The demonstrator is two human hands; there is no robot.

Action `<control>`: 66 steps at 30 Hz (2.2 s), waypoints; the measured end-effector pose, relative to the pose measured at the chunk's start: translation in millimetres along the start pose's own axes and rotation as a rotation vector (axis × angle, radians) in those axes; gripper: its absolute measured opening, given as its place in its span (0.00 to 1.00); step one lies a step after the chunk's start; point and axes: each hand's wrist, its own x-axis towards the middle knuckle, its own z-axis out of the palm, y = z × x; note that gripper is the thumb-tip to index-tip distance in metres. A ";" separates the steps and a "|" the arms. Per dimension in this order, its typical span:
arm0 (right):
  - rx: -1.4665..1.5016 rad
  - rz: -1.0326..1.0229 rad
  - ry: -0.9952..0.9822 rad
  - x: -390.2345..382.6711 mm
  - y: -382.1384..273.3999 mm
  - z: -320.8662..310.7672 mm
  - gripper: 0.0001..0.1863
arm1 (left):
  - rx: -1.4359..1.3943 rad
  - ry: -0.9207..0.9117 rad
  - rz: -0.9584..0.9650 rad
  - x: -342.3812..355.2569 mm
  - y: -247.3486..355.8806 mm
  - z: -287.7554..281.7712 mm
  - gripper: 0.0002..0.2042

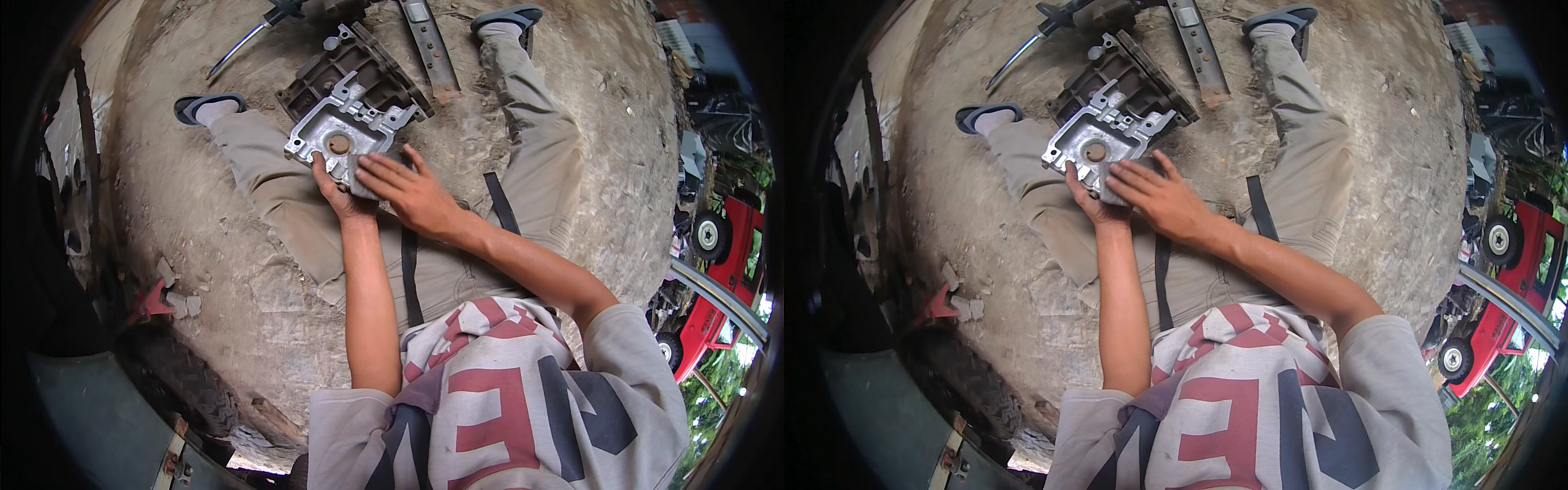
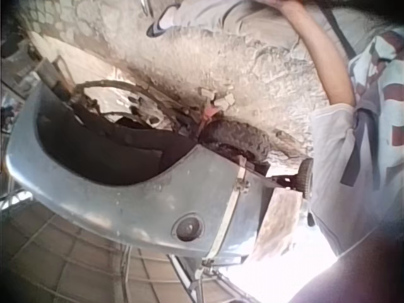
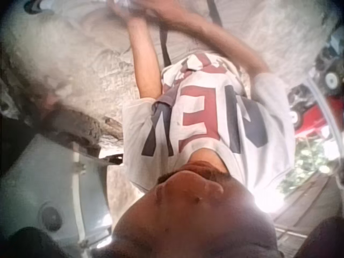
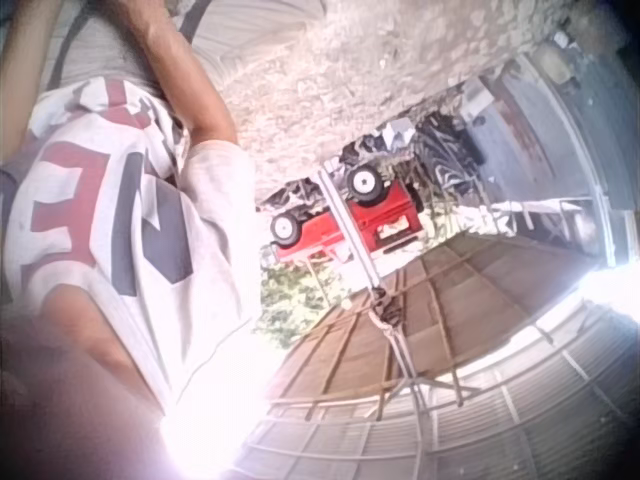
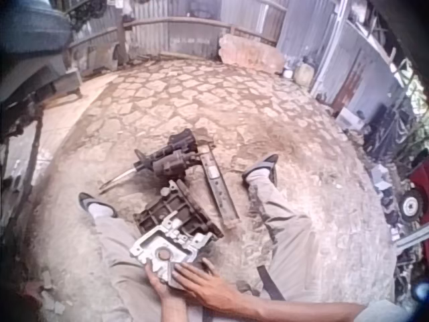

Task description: The person sits on the ground and scrubs a metal engine part with sandpaper, then uses a manual grease gun to pump grease into the part. The person handles the part and tools by hand throughout.

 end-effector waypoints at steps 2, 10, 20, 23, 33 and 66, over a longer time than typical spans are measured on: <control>-0.096 0.160 0.061 -0.2 31.7 12.9 0.37 | -0.036 0.063 0.007 -1.9 -2.0 9.0 0.32; 0.000 0.109 -0.039 8.3 -8.0 -4.7 0.37 | 0.024 -0.012 -0.034 3.1 -4.5 -5.1 0.34; -0.134 0.355 0.092 13.8 66.6 16.1 0.37 | -0.055 0.010 0.044 1.5 -5.9 4.3 0.34; -0.052 0.207 0.007 18.8 20.4 3.4 0.36 | -0.056 0.006 0.028 0.6 -5.1 0.9 0.33; -0.197 0.253 0.101 14.8 94.6 17.3 0.37 | -0.110 0.011 0.042 -1.3 -3.1 6.0 0.34; -0.036 0.222 0.094 7.3 56.0 18.7 0.35 | -0.199 -0.113 0.104 8.0 -11.6 -10.0 0.45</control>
